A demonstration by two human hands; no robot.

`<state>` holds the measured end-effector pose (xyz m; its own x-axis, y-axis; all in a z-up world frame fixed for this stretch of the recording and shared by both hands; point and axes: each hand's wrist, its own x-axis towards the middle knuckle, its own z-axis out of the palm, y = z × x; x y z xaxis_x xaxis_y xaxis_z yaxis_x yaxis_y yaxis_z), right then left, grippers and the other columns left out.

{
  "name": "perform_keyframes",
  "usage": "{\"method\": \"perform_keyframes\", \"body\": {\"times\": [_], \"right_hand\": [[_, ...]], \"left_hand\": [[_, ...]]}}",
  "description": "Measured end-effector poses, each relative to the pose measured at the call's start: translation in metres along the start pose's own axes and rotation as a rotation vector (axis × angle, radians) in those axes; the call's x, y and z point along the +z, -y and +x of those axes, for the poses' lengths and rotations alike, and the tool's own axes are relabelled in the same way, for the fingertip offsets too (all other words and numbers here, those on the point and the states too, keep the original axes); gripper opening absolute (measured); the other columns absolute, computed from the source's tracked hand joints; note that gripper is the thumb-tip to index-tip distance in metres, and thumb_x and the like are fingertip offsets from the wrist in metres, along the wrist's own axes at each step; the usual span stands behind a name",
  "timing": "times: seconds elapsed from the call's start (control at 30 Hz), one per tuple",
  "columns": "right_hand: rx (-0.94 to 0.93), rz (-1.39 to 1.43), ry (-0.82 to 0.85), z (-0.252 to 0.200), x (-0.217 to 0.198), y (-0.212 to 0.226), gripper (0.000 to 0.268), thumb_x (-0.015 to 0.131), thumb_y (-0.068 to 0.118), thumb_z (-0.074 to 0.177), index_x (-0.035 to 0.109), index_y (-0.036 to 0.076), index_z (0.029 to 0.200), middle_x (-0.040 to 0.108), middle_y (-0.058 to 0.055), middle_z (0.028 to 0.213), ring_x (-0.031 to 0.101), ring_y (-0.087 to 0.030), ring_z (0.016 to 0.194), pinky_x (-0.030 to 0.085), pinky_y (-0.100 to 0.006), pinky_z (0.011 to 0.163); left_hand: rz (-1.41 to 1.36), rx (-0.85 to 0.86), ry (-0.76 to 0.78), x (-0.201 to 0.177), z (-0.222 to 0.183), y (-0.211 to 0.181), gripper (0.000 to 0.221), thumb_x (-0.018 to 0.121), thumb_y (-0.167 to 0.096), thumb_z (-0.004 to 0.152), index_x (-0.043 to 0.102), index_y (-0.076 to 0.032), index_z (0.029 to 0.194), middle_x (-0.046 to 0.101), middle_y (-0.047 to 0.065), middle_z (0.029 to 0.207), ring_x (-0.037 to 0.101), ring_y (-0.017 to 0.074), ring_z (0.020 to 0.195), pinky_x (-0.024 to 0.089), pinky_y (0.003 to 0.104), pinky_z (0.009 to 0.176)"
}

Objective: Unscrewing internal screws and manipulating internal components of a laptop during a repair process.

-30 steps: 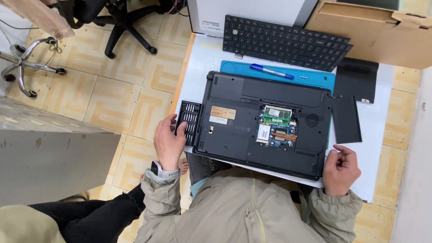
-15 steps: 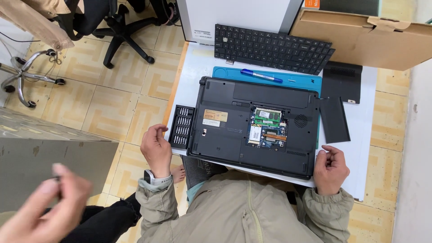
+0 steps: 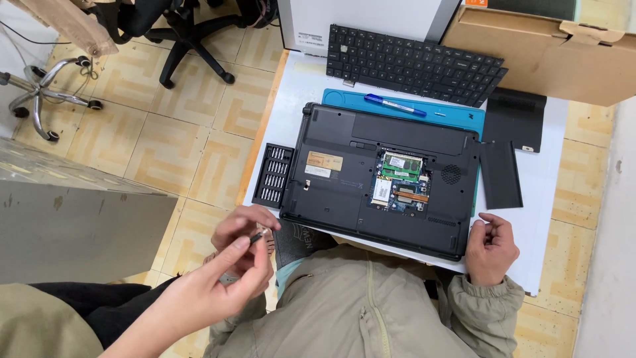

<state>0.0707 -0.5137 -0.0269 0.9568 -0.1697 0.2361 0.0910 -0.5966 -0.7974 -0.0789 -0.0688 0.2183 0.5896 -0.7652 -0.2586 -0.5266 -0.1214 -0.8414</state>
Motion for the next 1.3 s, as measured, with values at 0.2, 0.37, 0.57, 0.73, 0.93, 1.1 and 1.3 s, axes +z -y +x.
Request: {"method": "perform_keyframes", "body": {"times": [0.2,0.37,0.57,0.73,0.93,1.1,1.3], "right_hand": [[0.024,0.002,0.014,0.002,-0.001,-0.008,0.014,0.062,0.007,0.11,0.07,-0.001,0.118,0.054,-0.004,0.078,0.045,-0.013,0.067,0.04,-0.029,0.063],[-0.08,-0.029,0.01,0.001,-0.002,-0.008,0.015,0.06,0.0,0.113,0.07,-0.003,0.124,0.054,-0.008,0.085,0.043,-0.014,0.068,0.035,-0.031,0.062],[-0.181,0.028,-0.035,0.0,-0.006,-0.025,0.012,0.059,-0.01,0.115,0.068,-0.014,0.121,0.053,-0.016,0.09,0.04,-0.018,0.071,0.03,-0.034,0.063],[-0.388,-0.039,-0.055,-0.034,-0.008,0.064,0.015,0.057,-0.014,0.109,0.069,-0.019,0.117,0.062,-0.026,0.093,0.051,-0.03,0.071,0.036,-0.038,0.061],[-0.272,0.611,0.866,-0.052,0.064,0.197,0.038,0.061,0.013,0.103,0.06,-0.003,0.137,0.065,-0.016,0.107,0.066,-0.021,0.085,0.056,-0.029,0.078],[-0.178,0.985,0.983,-0.064,0.11,0.232,0.03,0.07,0.009,0.099,0.063,-0.001,0.127,0.061,-0.017,0.113,0.076,-0.025,0.079,0.069,-0.029,0.076],[-0.159,0.995,0.881,-0.074,0.129,0.244,0.011,0.061,0.006,0.104,0.067,-0.004,0.104,0.058,-0.017,0.099,0.069,-0.023,0.061,0.065,-0.028,0.059]], "left_hand": [[-0.213,0.185,-0.107,-0.002,0.015,-0.01,0.011,0.057,0.01,0.091,0.06,0.001,0.087,0.066,0.021,0.121,0.06,0.0246,0.119,0.057,0.04,0.099],[0.146,0.295,-0.124,0.004,0.025,-0.012,0.015,0.071,0.007,0.094,0.066,0.008,0.108,0.061,0.012,0.108,0.061,0.0143,0.096,0.055,0.024,0.081],[0.098,0.434,-0.257,0.017,0.029,0.014,0.025,0.079,0.012,0.084,0.069,0.009,0.107,0.069,0.011,0.098,0.068,0.016,0.081,0.057,0.024,0.069],[0.2,0.648,-0.307,0.021,0.039,0.032,0.013,0.077,0.011,0.085,0.076,0.0,0.09,0.075,0.006,0.091,0.058,0.0233,0.104,0.049,0.027,0.088],[0.147,0.662,-0.337,0.027,0.04,0.024,0.013,0.084,0.008,0.083,0.075,0.004,0.092,0.077,0.013,0.098,0.065,0.0279,0.099,0.051,0.033,0.09],[-0.202,0.369,-0.233,0.032,0.017,-0.006,0.023,0.07,0.016,0.086,0.07,0.009,0.108,0.06,0.016,0.104,0.055,0.031,0.107,0.057,0.03,0.092],[-0.543,-0.177,-0.312,0.041,0.009,-0.03,0.029,0.031,-0.008,0.105,0.054,0.007,0.114,0.062,0.021,0.113,0.056,0.0173,0.115,0.051,0.025,0.104]]}}
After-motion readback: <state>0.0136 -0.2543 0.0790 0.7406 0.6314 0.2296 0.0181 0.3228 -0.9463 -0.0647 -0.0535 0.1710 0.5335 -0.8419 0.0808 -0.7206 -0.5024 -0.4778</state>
